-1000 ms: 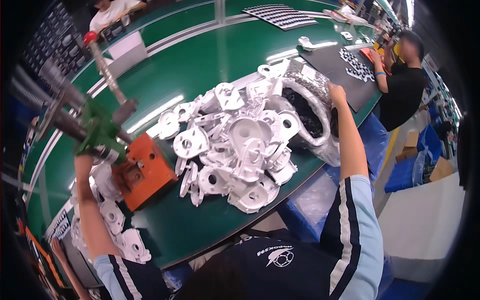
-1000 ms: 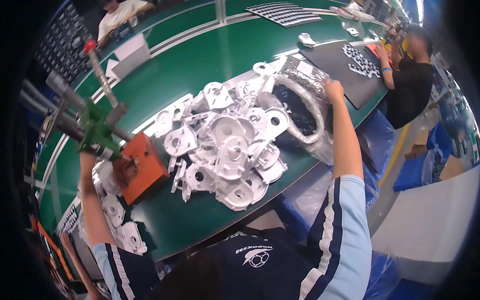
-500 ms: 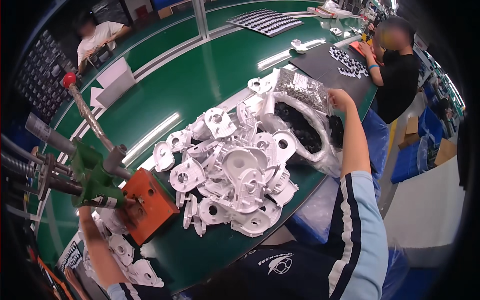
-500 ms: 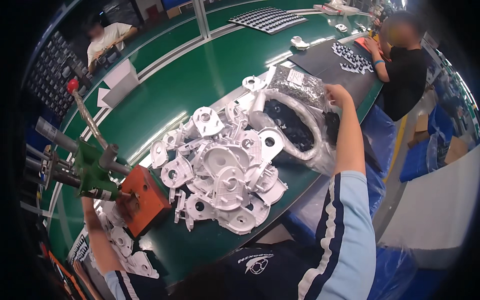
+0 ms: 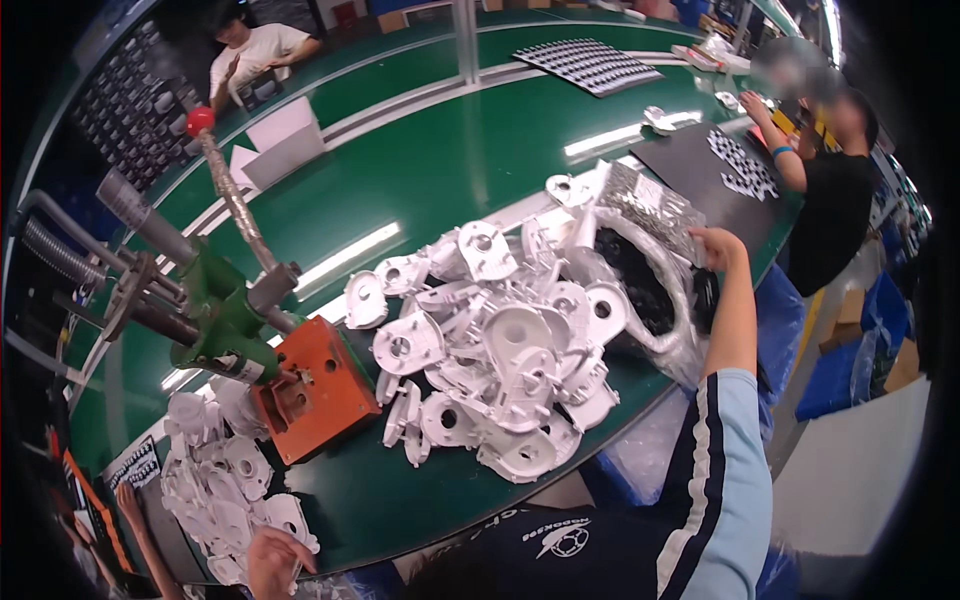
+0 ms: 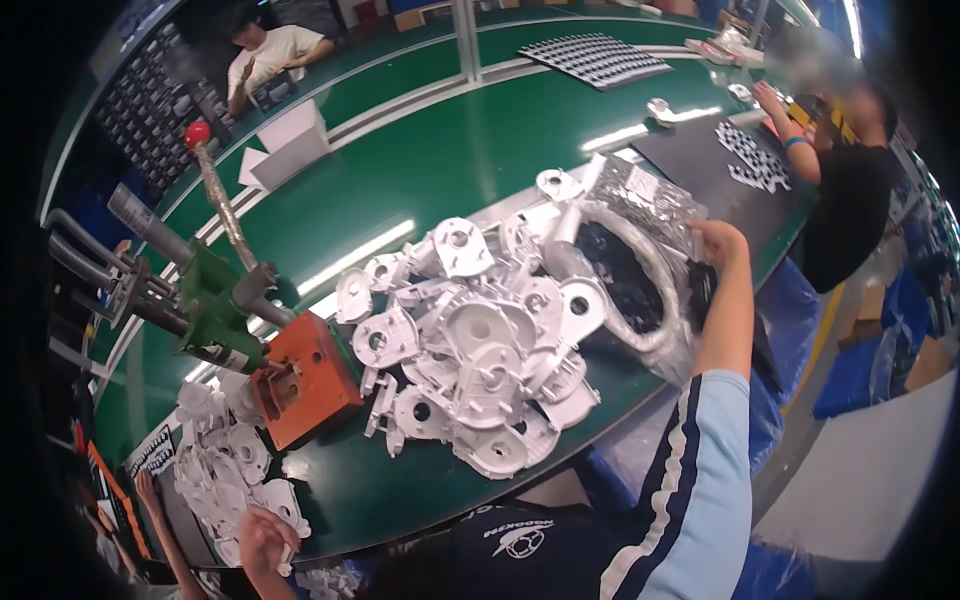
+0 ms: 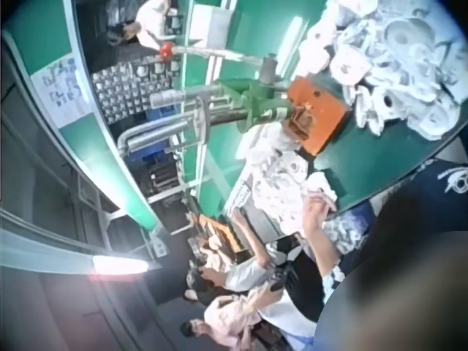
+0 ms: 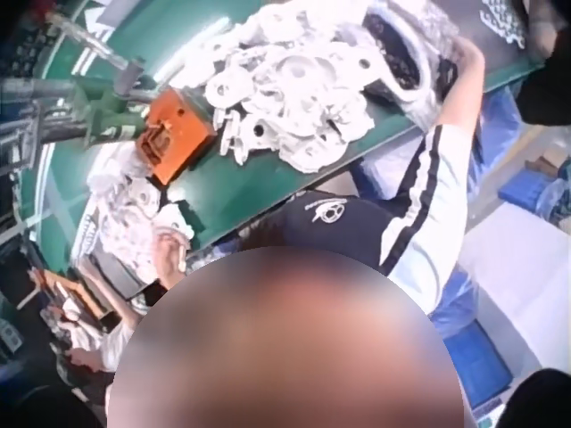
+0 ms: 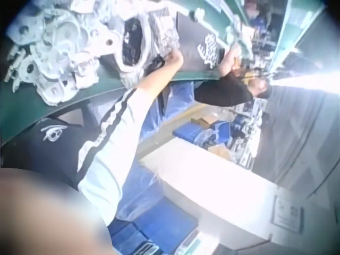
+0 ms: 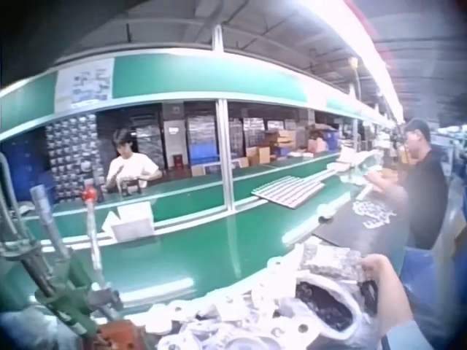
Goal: Operating a manual hand press to assemble plastic components on a production line.
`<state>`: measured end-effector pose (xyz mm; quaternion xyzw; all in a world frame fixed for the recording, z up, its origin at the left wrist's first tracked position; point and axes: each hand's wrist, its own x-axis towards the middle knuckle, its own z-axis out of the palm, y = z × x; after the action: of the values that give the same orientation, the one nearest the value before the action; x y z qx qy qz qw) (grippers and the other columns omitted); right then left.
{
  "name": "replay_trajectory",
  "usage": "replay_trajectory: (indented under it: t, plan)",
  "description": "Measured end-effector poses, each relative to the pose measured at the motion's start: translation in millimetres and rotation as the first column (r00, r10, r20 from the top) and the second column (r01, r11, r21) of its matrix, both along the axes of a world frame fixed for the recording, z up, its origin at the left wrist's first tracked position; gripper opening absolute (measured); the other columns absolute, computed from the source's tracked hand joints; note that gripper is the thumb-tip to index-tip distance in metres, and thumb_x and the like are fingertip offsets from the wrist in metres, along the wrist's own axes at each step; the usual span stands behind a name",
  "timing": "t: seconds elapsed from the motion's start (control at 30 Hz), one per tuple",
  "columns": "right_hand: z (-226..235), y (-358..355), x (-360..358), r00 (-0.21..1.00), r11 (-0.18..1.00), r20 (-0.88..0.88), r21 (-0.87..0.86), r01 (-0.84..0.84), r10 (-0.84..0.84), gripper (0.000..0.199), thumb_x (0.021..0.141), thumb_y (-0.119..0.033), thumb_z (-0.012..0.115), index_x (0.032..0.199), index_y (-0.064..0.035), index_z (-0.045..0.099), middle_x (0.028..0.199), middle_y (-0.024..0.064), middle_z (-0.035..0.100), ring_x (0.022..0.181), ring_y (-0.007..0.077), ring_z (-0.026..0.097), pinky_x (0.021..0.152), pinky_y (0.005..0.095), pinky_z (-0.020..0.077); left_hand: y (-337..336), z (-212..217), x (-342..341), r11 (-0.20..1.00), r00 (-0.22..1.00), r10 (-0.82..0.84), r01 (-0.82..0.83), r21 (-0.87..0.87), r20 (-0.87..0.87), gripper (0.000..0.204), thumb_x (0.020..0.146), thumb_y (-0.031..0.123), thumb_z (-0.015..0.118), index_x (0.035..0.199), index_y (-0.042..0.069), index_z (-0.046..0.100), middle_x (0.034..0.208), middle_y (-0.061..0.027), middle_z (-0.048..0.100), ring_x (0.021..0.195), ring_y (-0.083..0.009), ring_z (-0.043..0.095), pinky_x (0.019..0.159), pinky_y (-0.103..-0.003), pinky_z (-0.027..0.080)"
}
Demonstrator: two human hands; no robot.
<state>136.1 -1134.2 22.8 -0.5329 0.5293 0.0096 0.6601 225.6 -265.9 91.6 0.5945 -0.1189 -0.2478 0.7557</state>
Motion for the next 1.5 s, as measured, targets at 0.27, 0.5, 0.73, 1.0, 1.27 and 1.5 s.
replay_trajectory:
  t: [0.27,0.5,0.73,1.0,1.27,1.5]
  plan:
    - [-16.6,2.0,32.4,0.846,0.959,0.499,-0.093,0.266,-0.186,0.024,0.084,-0.022,0.060,0.095,0.0000,0.059,0.084,0.0097,0.065,0.069,0.0197,0.064,0.060,0.0336,0.0528,-32.5,-5.0,-0.7,0.994,0.993,-0.060,0.050,-0.094,-0.104,0.035,0.084,0.027,0.055,0.100,-0.003,0.045,0.070,-0.0214,0.056,0.059,-0.0298,0.055,0.059,-0.039,0.044]
    - [79.6,43.2,122.3,0.682,0.847,0.694,-0.201,0.493,-0.233,0.020,0.084,-0.019,0.057,0.088,0.0006,0.055,0.074,0.0109,0.056,0.067,0.0207,0.060,0.054,0.0381,0.0482,-48.1,7.4,-6.8,0.969,0.966,-0.234,0.222,-0.113,-0.109,0.037,0.081,0.023,0.059,0.100,-0.006,0.046,0.074,-0.0214,0.057,0.070,-0.0305,0.058,0.066,-0.039,0.047]
    - [223.6,134.9,180.5,0.826,0.579,0.552,-0.712,0.397,0.114,0.026,0.088,-0.026,0.050,0.072,-0.0067,0.057,0.054,0.0019,0.044,0.051,0.0138,0.045,0.045,0.0311,0.0348,-20.2,-8.2,-56.7,0.965,0.978,-0.203,0.190,-0.178,-0.055,0.039,0.079,0.025,0.062,0.103,-0.003,0.049,0.073,-0.0202,0.057,0.069,-0.0299,0.058,0.063,-0.038,0.049]
    - [335.9,325.8,83.1,0.498,0.891,0.850,-0.350,0.288,0.173,0.030,0.088,-0.020,0.057,0.110,-0.0003,0.058,0.052,-0.0048,0.042,0.037,0.0054,0.028,0.038,0.0207,0.0251,-84.8,2.0,-52.2,0.986,0.856,-0.122,0.046,0.161,0.503,0.065,0.075,0.027,0.067,0.126,0.000,0.038,0.119,-0.0123,0.050,0.110,-0.0213,0.048,0.094,-0.036,0.035]
    - [262.3,493.2,33.2,-0.373,0.483,0.476,-0.872,-0.080,0.797,0.033,0.082,-0.021,0.057,0.106,0.0005,0.058,0.102,0.0113,0.059,0.092,0.0198,0.057,0.078,0.0294,0.0458,-171.6,-7.1,-63.5,0.978,0.236,0.174,-0.151,-0.140,0.956,0.111,0.061,0.036,0.080,0.142,0.006,0.009,0.143,-0.0309,0.008,0.130,-0.0489,0.018,0.104,-0.055,0.020]
    - [227.8,587.1,48.0,-0.515,0.038,0.525,-0.724,-0.689,0.677,0.029,0.087,-0.017,0.056,0.069,0.0054,0.058,0.055,0.0073,0.053,0.049,0.0120,0.046,0.048,0.0300,0.0378,-101.7,-67.3,-111.8,0.843,0.678,0.001,-0.395,0.364,0.735,0.110,0.061,0.036,0.078,0.141,0.006,0.009,0.144,-0.0255,0.011,0.132,-0.0423,0.018,0.106,-0.055,0.015]
